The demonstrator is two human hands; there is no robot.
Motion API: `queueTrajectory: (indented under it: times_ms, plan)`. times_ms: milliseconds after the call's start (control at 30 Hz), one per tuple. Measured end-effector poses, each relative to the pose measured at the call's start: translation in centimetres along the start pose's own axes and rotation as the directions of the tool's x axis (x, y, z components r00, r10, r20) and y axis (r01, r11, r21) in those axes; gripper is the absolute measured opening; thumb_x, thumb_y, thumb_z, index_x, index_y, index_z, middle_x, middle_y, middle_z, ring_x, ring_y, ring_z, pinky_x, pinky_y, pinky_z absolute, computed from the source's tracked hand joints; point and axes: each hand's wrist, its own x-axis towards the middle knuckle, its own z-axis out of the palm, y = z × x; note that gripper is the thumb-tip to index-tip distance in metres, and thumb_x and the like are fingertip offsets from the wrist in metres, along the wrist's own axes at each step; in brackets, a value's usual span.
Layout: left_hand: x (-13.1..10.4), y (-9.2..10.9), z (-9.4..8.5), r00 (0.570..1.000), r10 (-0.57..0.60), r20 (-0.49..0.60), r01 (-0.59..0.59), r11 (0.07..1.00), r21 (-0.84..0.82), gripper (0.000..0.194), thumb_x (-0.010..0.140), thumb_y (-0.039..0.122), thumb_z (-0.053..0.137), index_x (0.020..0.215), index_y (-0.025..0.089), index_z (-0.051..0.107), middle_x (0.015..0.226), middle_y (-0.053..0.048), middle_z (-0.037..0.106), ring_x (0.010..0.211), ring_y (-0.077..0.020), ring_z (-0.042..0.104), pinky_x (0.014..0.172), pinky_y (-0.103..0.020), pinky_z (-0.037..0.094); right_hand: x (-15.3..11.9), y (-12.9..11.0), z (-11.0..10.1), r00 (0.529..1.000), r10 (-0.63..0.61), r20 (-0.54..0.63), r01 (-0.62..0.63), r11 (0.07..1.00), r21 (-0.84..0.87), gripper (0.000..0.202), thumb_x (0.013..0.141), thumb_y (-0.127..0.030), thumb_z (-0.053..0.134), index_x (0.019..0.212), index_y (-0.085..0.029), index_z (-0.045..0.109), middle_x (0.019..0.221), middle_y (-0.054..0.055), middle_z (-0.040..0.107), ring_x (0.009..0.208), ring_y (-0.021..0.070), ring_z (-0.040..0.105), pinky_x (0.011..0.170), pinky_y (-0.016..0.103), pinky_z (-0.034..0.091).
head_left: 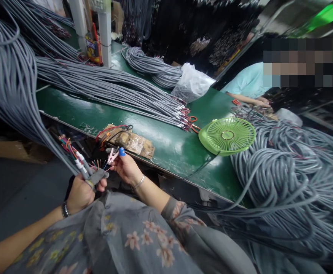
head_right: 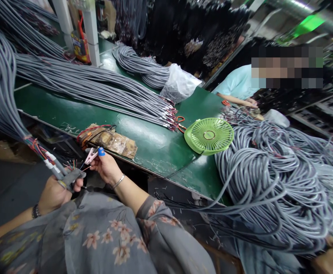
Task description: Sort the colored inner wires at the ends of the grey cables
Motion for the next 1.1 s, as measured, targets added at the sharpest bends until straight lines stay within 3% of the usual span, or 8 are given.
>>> queueTrajectory:
  times_ms: [100,233,400,533,633,767,933,1100]
  plan:
    - [0.2,-0.2,0.0,1.0,-0.007,0.005,0.007,1.0,0.017,0.029,0.048,0.038,0.088,0.055,0.018,0.068,0.043,0.002,0.064,0.036,-0.01,0.052,0.038,-0.021,0.04,0.3,0.1,0.0,1.0,0.016,0.02,-0.017,0.999,0.048,0.043,0.084,-0.058,0.073,0.081,-0.016,0.07,0.063,-0.002,0.062,0.055,0.0085,0.051,0.053,0.02,0.045]
    - [0.5,-0.6,-0.2,1.0,-0.02,0.004,0.02,0.999,0.039,0.029,0.047,0.039,0.088,0.055,0.017,0.069,0.044,0.001,0.065,0.036,-0.0094,0.052,0.038,-0.02,0.04,0.8,0.4,0.3,0.999,-0.011,-0.043,0.016,0.994,0.107,0.042,0.081,-0.055,0.078,0.073,-0.016,0.066,0.061,-0.001,0.062,0.056,0.0096,0.052,0.053,0.021,0.043]
    - [0.5,-0.6,-0.1,1.0,-0.025,-0.007,0.026,0.999,0.04,0.028,0.047,0.037,0.086,0.054,0.017,0.069,0.043,0.0,0.064,0.035,-0.0092,0.052,0.038,-0.02,0.04,0.9,0.6,0.6,0.998,-0.011,-0.065,0.018,0.993,0.115,0.043,0.082,-0.058,0.076,0.077,-0.016,0.068,0.062,0.0,0.063,0.059,0.011,0.056,0.055,0.021,0.044]
    - [0.1,-0.4,-0.3,0.999,-0.021,-0.029,0.021,1.0,0.014,0.026,0.045,0.035,0.086,0.053,0.017,0.068,0.043,0.001,0.064,0.035,-0.0099,0.052,0.038,-0.02,0.04,0.4,1.0,-0.7,0.999,0.044,0.027,-0.045,0.997,0.057,0.051,0.082,-0.068,0.069,0.081,-0.017,0.067,0.068,0.0,0.064,0.06,0.0109,0.055,0.055,0.022,0.046]
    - [-0.2,-0.4,-0.7,0.999,-0.013,-0.046,0.013,1.0,0.006,0.024,0.046,0.033,0.085,0.053,0.017,0.069,0.043,0.001,0.064,0.036,-0.0103,0.053,0.038,-0.021,0.041,-0.4,1.7,-1.9,0.983,0.1,0.151,-0.092,0.994,-0.059,0.055,0.068,-0.069,0.079,0.078,-0.017,0.065,0.068,-0.001,0.062,0.058,0.0099,0.053,0.054,0.022,0.046]
    - [-0.2,-0.4,-1.0,0.999,-0.007,-0.04,0.008,1.0,0.03,0.023,0.047,0.034,0.083,0.049,0.017,0.067,0.042,0.0,0.064,0.036,-0.01,0.052,0.039,-0.021,0.042,-1.6,2.5,-2.3,0.974,0.049,0.222,-0.012,0.986,-0.167,0.057,0.05,-0.06,0.093,0.075,-0.018,0.064,0.065,-0.003,0.06,0.054,0.009,0.048,0.051,0.024,0.043]
    - [0.1,-0.4,-1.1,0.999,-0.026,-0.02,0.029,0.991,0.133,0.025,0.047,0.039,0.081,0.05,0.018,0.069,0.043,-0.001,0.065,0.037,-0.0115,0.054,0.041,-0.023,0.045,-2.0,2.3,-1.5,0.984,-0.042,0.175,0.085,0.966,-0.245,0.051,0.05,-0.053,0.096,0.071,-0.018,0.064,0.061,-0.004,0.057,0.051,0.0088,0.046,0.051,0.025,0.038]
    - [0.5,-0.8,-1.7,0.993,-0.044,0.113,0.013,0.965,0.262,0.031,0.051,0.045,0.083,0.049,0.018,0.067,0.045,-0.002,0.066,0.039,-0.0124,0.056,0.044,-0.024,0.046,-2.0,2.1,-1.4,0.985,-0.096,0.144,0.132,0.956,-0.263,0.046,0.052,-0.047,0.095,0.069,-0.018,0.063,0.059,-0.004,0.058,0.051,0.0086,0.045,0.054,0.026,0.038]
